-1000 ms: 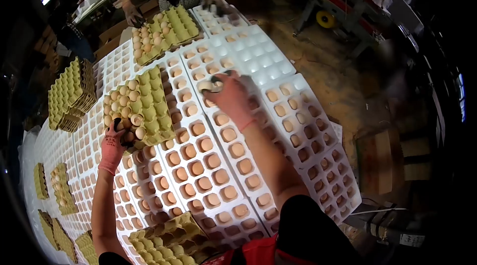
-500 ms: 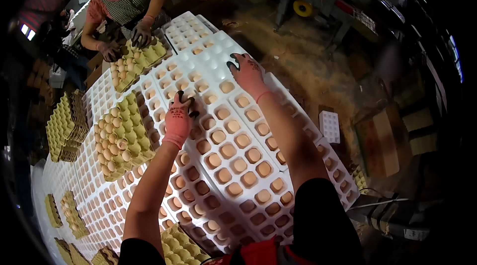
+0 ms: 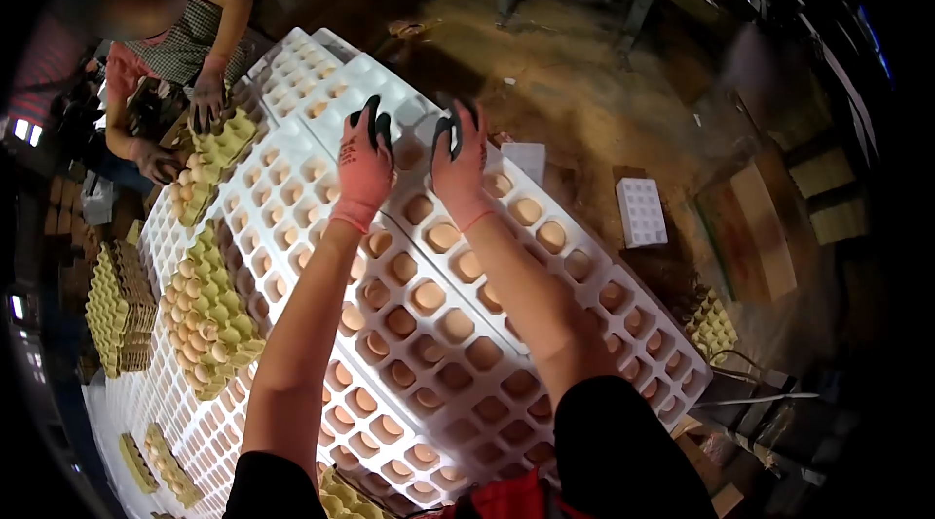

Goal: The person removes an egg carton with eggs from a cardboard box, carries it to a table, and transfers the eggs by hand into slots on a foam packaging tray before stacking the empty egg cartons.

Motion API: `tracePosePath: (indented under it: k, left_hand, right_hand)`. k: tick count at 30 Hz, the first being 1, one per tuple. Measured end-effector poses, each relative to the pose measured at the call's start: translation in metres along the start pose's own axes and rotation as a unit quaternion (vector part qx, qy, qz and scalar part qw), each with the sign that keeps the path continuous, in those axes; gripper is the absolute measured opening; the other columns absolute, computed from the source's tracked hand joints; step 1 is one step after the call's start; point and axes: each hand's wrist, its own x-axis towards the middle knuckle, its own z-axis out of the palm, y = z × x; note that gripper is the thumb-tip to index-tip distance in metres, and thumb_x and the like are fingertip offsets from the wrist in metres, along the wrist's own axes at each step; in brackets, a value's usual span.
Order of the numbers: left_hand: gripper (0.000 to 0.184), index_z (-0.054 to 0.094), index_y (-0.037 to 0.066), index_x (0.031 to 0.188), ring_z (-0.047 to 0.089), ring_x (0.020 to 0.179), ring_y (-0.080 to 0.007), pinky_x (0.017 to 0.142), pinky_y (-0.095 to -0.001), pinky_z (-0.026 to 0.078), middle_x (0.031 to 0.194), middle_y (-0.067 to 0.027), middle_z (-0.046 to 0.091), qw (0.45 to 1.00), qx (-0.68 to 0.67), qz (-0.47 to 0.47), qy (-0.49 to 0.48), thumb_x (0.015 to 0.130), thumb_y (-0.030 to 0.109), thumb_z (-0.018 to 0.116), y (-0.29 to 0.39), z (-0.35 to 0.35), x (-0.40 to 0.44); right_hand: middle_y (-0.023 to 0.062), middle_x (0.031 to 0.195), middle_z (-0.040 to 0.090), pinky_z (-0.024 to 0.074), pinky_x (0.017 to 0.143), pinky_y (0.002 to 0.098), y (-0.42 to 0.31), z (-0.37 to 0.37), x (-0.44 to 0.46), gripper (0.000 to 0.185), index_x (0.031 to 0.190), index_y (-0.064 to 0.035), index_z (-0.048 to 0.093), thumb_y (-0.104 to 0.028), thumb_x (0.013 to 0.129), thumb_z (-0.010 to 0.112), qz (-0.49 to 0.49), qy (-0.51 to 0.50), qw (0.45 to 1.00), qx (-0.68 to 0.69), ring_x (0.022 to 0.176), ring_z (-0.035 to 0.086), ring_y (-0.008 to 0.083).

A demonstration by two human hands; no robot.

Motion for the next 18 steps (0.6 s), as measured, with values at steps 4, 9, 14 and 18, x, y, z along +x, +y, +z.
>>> tracePosePath:
  k: [4, 9, 14, 18]
  left_hand:
    - [0.047, 0.051, 0.005, 0.134, 0.047, 0.122, -0.0437, 0.111, -0.0496, 0.033, 0.133, -0.0219, 0.051, 0.978, -0.178, 0.05, 0.093, 0.088, 0.009, 0.056, 0.037, 0.118, -0.023]
    - [0.061, 0.046, 0.003, 0.139, 0.042, 0.13, -0.0463, 0.114, -0.0532, 0.027, 0.142, -0.0261, 0.045, 0.992, -0.094, 0.043, -0.069, 0.082, 0.016, 0.064, 0.046, 0.105, -0.048]
    - [0.036, 0.061, 0.002, 0.121, 0.058, 0.11, -0.0347, 0.096, -0.0373, 0.047, 0.115, -0.0196, 0.061, 0.981, -0.107, -0.16, -0.008, 0.086, 0.007, 0.063, 0.034, -0.064, -0.13]
    - [0.03, 0.068, 0.005, 0.109, 0.064, 0.1, -0.0321, 0.087, -0.0389, 0.052, 0.105, -0.0154, 0.065, 0.956, 0.03, -0.29, 0.037, 0.079, 0.002, 0.07, 0.013, -0.274, -0.254]
  right_hand:
    - [0.0211, 0.142, 0.047, 0.032, 0.113, 0.0408, 0.007, -0.028, 0.035, 0.04, 0.135, 0.0052, 0.046, 0.003, 0.095, 0.044, 0.092, 0.271, 0.954, 0.084, 0.13, 0.047, 0.034]
    - [0.0234, 0.14, 0.05, 0.0342, 0.112, 0.0407, 0.048, -0.054, 0.047, 0.039, 0.136, 0.0076, 0.044, -0.005, 0.099, 0.047, 0.111, 0.215, 0.969, 0.039, 0.131, 0.047, 0.0335]
    - [0.0269, 0.132, 0.054, 0.0419, 0.106, 0.0428, 0.088, -0.031, 0.038, 0.039, 0.129, 0.0046, 0.056, -0.014, 0.095, 0.059, -0.077, 0.025, 0.98, -0.184, 0.122, 0.054, 0.0402]
    - [0.0214, 0.131, 0.056, 0.0465, 0.1, 0.0395, 0.038, -0.019, 0.03, 0.033, 0.127, -0.001, 0.058, -0.011, 0.096, 0.054, -0.044, -0.054, 0.994, -0.079, 0.118, 0.057, 0.0345]
